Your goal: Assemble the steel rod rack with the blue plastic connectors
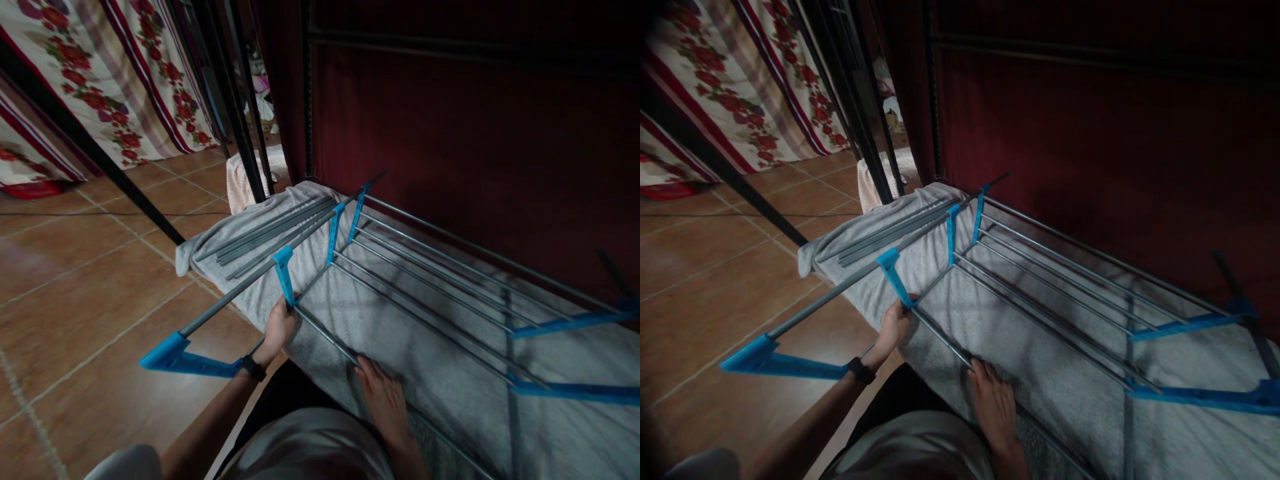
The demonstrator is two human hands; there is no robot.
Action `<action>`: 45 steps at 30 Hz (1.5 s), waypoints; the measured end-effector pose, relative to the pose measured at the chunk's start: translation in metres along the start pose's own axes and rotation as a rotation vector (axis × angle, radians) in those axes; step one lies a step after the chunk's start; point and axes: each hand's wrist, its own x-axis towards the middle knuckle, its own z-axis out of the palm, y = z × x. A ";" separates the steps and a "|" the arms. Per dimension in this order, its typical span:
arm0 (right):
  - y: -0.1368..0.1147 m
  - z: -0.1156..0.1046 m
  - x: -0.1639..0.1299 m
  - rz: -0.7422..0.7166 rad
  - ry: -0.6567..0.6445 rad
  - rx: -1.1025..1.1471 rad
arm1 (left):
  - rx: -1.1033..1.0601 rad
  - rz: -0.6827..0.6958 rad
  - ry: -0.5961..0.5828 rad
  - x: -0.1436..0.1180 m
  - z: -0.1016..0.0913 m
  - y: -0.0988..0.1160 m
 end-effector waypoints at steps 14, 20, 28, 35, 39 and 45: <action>-0.007 0.008 0.008 0.092 0.067 -0.038 | -0.015 0.003 0.013 0.018 0.008 -0.018; -0.005 0.015 0.005 0.085 0.147 -0.054 | -0.007 -0.001 0.000 0.021 0.007 -0.025; 0.025 0.029 -0.024 0.107 0.343 -0.098 | 0.008 -0.004 -0.038 0.025 0.004 -0.025; 0.054 0.039 -0.051 -0.005 0.418 -0.172 | 0.017 -0.016 -0.030 0.024 0.004 -0.024; 0.050 0.036 -0.051 0.045 0.361 -0.192 | 0.024 -0.032 -0.029 0.025 0.005 -0.027; 0.046 0.030 -0.051 0.078 0.312 -0.155 | 0.038 0.014 -0.005 0.024 0.005 -0.024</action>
